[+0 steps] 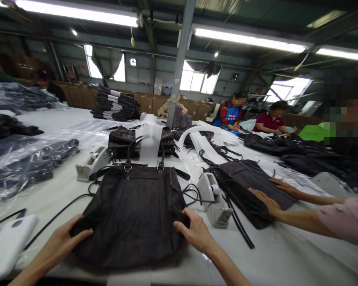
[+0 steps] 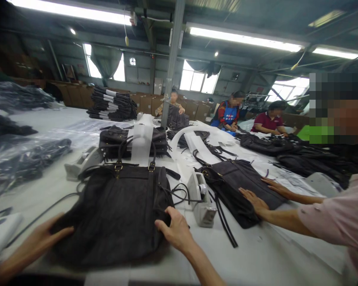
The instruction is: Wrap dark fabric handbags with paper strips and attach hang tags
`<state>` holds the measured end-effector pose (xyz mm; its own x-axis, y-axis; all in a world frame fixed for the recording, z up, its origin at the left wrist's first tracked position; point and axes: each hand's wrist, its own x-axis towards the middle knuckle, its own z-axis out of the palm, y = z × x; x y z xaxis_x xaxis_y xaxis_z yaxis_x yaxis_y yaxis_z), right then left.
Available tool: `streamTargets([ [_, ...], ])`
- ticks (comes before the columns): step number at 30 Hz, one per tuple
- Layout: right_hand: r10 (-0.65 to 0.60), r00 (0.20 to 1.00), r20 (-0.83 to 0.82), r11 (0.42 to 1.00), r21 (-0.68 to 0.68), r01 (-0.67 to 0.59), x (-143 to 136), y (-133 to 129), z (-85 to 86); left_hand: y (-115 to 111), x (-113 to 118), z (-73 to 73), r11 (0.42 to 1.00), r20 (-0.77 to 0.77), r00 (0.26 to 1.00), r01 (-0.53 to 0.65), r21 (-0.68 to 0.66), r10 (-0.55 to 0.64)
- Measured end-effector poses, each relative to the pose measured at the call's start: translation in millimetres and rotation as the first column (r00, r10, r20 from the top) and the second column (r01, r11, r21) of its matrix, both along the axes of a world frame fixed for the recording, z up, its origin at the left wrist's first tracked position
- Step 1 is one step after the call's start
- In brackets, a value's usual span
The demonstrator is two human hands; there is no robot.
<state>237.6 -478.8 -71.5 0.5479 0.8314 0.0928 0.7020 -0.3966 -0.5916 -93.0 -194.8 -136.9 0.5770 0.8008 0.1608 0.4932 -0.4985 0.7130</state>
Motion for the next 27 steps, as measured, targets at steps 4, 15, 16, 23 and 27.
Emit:
streamTargets([
  [4, 0.0, 0.996, 0.088, 0.989, 0.147, -0.013, -1, 18, -20.2, -5, 9, 9.3, 0.994, 0.001, 1.0, 0.025, 0.104, -0.025],
  [15, -0.584, 0.787, 0.201, 0.799, 0.316, 0.512, 46, 10, 13.9, -4, 31, 77.2, 0.755, 0.115, 0.858, -0.497, 0.428, 0.5],
  [16, -0.586, 0.774, 0.239, 0.802, 0.309, 0.512, 48, 12, 5.3, -2, 30, 69.4, 0.742, 0.095, 0.859, -0.486, 0.461, 0.503],
  [23, -0.373, 0.84, 0.393, 0.912, -0.011, 0.41, 52, 41, -68.3, 16, 29, -30.9, 0.821, -0.087, 0.898, -0.351, 0.451, 0.431],
  [27, -0.332, 0.827, 0.453, 0.906, -0.091, 0.414, 49, 44, -62.5, 14, 34, -33.6, 0.817, -0.129, 0.885, -0.344, 0.463, 0.447],
])
